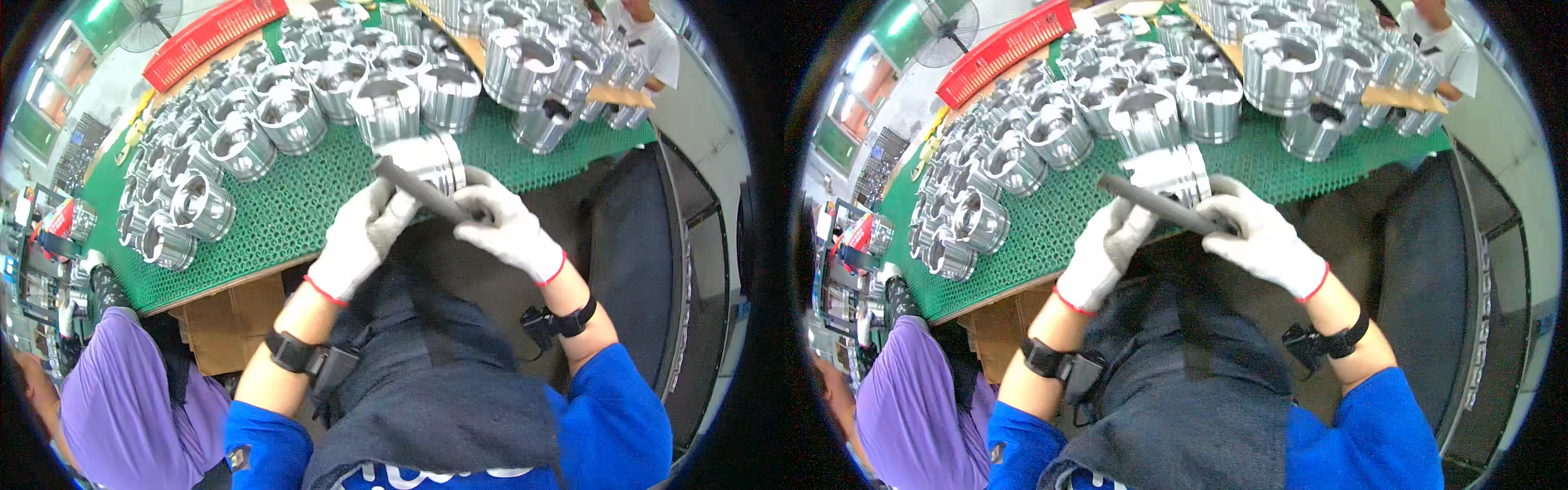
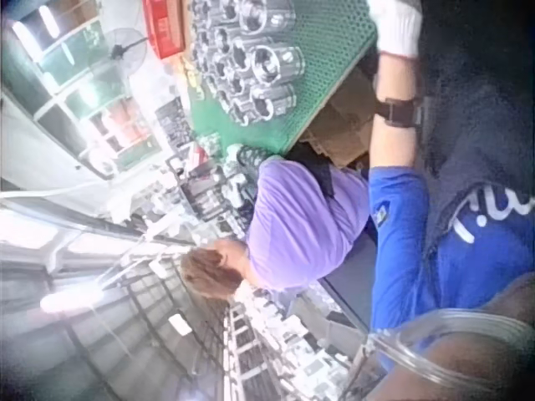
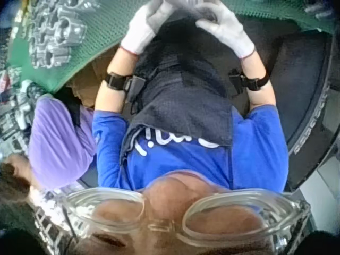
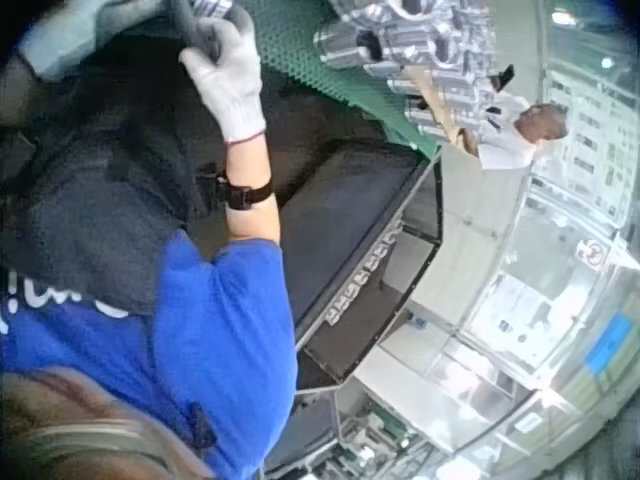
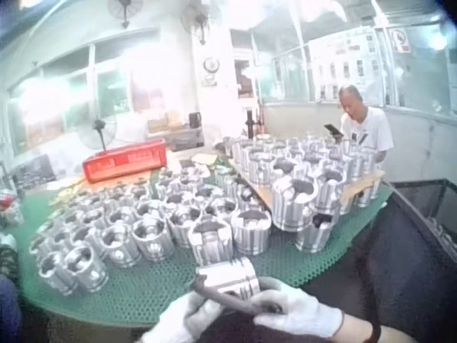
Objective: Inspecting and filing metal pistons at a workstation.
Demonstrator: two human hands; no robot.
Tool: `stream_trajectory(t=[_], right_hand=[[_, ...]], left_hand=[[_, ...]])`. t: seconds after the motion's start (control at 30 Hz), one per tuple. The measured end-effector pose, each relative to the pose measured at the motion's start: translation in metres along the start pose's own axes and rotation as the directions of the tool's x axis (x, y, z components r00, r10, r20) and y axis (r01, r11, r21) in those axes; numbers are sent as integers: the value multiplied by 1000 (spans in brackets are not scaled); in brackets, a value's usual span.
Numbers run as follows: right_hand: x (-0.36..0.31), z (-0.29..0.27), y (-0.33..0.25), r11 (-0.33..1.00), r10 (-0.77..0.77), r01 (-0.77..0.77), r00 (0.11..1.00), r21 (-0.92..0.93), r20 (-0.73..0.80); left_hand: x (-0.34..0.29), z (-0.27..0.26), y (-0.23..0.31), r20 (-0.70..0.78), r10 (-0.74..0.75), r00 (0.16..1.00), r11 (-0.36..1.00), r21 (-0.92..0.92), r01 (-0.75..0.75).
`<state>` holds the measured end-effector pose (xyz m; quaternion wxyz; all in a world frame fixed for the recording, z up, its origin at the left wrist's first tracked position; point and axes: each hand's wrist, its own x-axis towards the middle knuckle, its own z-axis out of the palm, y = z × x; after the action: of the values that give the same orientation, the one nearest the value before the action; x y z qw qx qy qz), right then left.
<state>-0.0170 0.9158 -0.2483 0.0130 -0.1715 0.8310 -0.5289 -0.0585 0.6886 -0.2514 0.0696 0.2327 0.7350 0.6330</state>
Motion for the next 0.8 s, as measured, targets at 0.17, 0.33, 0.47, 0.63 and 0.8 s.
stream_trajectory(t=[0.17,0.33,0.47,0.63,0.8], right_hand=[[0,-3,-18,993,-84,93,989,-71,124],[0,-18,-31,966,-150,142,989,-214,-21],[31,-26,-3,816,-296,260,955,-517,13],[72,-13,-1,665,-205,234,970,-709,128],[106,0,2,612,-128,227,974,-757,188]], left_hand=[[-19,-2,-5,-136,-191,972,924,-359,131],[-71,-36,37,-300,-272,914,915,-374,150],[-67,-82,7,-414,-31,910,987,-154,-36],[-91,-101,-33,-585,-131,800,922,225,315],[-106,-98,-43,-413,205,887,791,604,98]])
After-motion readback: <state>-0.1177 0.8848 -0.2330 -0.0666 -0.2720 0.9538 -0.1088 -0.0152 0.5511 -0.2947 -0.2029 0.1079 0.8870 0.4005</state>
